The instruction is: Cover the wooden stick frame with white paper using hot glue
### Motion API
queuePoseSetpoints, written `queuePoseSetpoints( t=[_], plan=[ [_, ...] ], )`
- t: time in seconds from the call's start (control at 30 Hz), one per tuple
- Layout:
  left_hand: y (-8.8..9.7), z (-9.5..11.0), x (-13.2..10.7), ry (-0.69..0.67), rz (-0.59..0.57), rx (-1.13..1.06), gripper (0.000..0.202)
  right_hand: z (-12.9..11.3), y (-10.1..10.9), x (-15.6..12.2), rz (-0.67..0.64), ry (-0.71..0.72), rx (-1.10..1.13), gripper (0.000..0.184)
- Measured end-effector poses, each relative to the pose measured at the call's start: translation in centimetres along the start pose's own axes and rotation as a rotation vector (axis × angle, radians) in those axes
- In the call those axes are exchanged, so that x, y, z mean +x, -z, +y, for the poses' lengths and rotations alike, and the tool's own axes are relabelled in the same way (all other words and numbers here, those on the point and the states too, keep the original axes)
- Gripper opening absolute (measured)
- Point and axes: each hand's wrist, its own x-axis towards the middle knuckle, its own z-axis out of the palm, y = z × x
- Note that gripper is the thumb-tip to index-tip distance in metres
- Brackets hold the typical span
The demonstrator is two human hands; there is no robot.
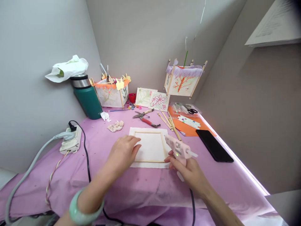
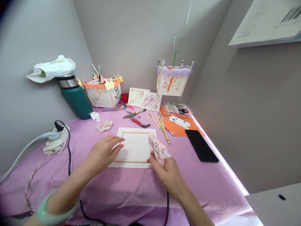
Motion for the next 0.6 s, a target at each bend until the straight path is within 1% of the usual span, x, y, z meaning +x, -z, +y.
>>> queuePoseSetpoints(
  t=[0.07, 0.13, 0.23, 0.3, 0.4, 0.5, 0.6],
  plan=[
    [-0.2, -0.7, 3.4, -0.005, -0.106, 0.075, 0.022, -0.7, 1.0, 1.1, -0.057, 0.095, -0.231, 0.026],
    [-1.1, -1.2, 6.3, -0.017, -0.195, 0.157, 0.024, -1.1, 1.6, 2.3, -0.102, 0.199, -0.486, 0.017],
    [-3.0, -2.1, 9.0, -0.015, -0.283, 0.218, 0.026, -1.3, 1.8, 4.2, -0.17, 0.29, -0.773, 0.007],
    [-4.1, -2.8, 9.8, -0.013, -0.319, 0.221, 0.024, -1.3, 1.6, 5.4, -0.233, 0.313, -0.893, 0.007],
    [-5.3, -3.6, 10.0, -0.022, -0.346, 0.218, 0.021, -1.4, 1.1, 6.9, -0.31, 0.338, -1.004, 0.011],
    [-6.0, -4.2, 9.8, -0.021, -0.345, 0.208, 0.021, -1.5, 0.4, 8.0, -0.367, 0.377, -1.064, 0.014],
    [-6.4, -4.4, 9.6, -0.012, -0.344, 0.199, 0.022, -1.6, -0.1, 8.9, -0.395, 0.406, -1.102, 0.015]
  ],
)
